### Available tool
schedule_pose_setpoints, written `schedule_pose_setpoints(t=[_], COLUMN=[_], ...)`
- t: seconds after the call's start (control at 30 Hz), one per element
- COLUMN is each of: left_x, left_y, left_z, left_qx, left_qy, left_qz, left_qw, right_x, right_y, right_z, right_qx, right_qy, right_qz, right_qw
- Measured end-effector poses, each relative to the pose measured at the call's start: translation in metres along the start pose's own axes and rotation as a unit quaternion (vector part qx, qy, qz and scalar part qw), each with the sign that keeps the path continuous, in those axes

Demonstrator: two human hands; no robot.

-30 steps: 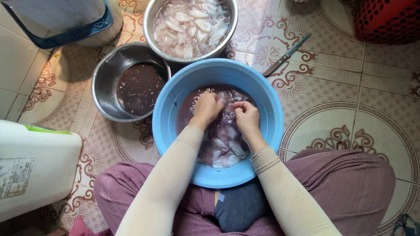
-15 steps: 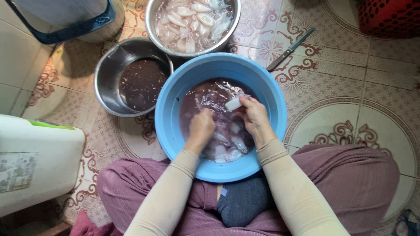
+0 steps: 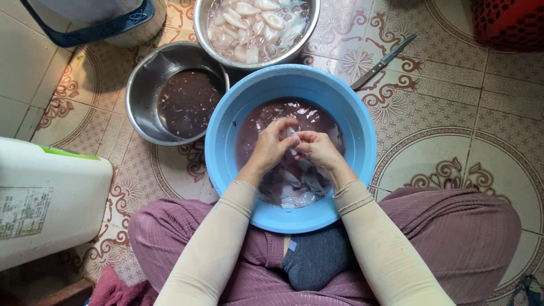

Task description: The person sits on the floor with a blue basin of water on their lap, peeling and cleaning pieces of squid one at a time by hand. Cleaned pieces are placed into a metal bowl beside the basin, while a knife and a bowl of unprocessed squid pieces rest on the floor nearby.

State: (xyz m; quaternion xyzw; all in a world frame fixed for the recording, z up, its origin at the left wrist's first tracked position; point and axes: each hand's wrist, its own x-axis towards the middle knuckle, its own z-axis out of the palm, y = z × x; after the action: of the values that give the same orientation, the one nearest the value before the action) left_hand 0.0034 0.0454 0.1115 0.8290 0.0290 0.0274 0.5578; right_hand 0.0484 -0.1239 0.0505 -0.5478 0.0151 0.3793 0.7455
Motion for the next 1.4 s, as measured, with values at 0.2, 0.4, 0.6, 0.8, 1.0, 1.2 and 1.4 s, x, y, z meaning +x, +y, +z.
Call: schedule_pose_setpoints(t=[0.2, 0.4, 0.6, 0.8, 1.0, 1.2, 1.4], left_x=[-0.002, 0.014, 0.015, 0.008, 0.000, -0.005, -0.011], left_y=[-0.019, -0.060, -0.079, -0.042, -0.025, -0.060, -0.078], left_z=[0.024, 0.017, -0.017, -0.024, 0.007, 0.009, -0.015], left_qx=[0.126, 0.302, 0.395, -0.002, -0.082, 0.255, 0.482], left_qy=[0.095, 0.104, 0.040, 0.003, 0.048, 0.112, -0.134], left_qz=[0.088, -0.037, -0.021, -0.101, -0.149, -0.006, -0.029], left_qw=[0.983, 0.947, 0.918, 0.995, 0.984, 0.960, 0.866], right_x=[0.001, -0.008, -0.008, -0.007, -0.004, 0.002, 0.003], right_y=[0.002, -0.008, -0.016, -0.012, -0.016, -0.014, -0.013], right_z=[0.000, 0.006, 0.011, 0.010, 0.001, -0.005, -0.008], right_qx=[-0.014, -0.017, -0.022, -0.020, 0.161, 0.189, 0.206], right_qy=[0.018, 0.019, 0.068, 0.069, 0.055, 0.127, 0.094], right_qz=[-0.011, 0.020, 0.007, -0.008, -0.010, -0.053, -0.072], right_qw=[1.000, 0.999, 0.997, 0.997, 0.985, 0.972, 0.971])
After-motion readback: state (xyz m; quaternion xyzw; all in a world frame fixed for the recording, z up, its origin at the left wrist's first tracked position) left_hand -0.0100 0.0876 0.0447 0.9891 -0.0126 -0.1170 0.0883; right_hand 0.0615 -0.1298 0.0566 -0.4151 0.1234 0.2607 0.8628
